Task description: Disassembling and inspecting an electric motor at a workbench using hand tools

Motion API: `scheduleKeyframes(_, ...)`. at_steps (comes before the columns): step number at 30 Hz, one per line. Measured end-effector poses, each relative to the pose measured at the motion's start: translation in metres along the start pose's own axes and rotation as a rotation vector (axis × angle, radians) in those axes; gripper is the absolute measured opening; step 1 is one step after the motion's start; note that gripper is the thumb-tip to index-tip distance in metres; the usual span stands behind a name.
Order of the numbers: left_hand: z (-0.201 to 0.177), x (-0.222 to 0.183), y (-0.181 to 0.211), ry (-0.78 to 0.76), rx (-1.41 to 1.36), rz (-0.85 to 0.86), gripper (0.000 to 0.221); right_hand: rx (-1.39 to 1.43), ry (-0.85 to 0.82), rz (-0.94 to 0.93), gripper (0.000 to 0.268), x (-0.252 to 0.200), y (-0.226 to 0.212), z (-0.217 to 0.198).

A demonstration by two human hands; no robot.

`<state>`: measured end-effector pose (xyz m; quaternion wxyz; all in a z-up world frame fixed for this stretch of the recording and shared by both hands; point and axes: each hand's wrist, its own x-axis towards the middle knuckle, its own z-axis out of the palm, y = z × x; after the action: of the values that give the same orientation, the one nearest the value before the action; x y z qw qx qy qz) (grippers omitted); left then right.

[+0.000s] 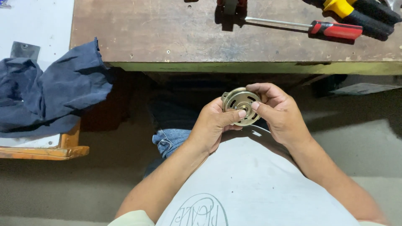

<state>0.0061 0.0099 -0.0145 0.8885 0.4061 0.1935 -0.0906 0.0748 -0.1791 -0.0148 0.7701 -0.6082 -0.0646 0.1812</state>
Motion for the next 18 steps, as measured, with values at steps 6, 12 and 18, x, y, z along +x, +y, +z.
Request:
scheduleKeyframes(6, 0.004, -0.003, 0.005, -0.01, -0.001, -0.018, 0.04, -0.09, 0.003, -0.062, 0.054, 0.0, 0.001, -0.003)
scheduleKeyframes(12, 0.002, -0.003, 0.023, 0.099, -0.095, 0.06, 0.042, -0.505, 0.055, -0.336, 0.052, 0.0, -0.077, -0.02)
scheduleKeyframes(18, 0.022, 0.008, 0.074, 0.006, -0.013, 0.203, 0.063, -1.769, 0.142, -0.592, 0.051, 0.061, -0.151, -0.061)
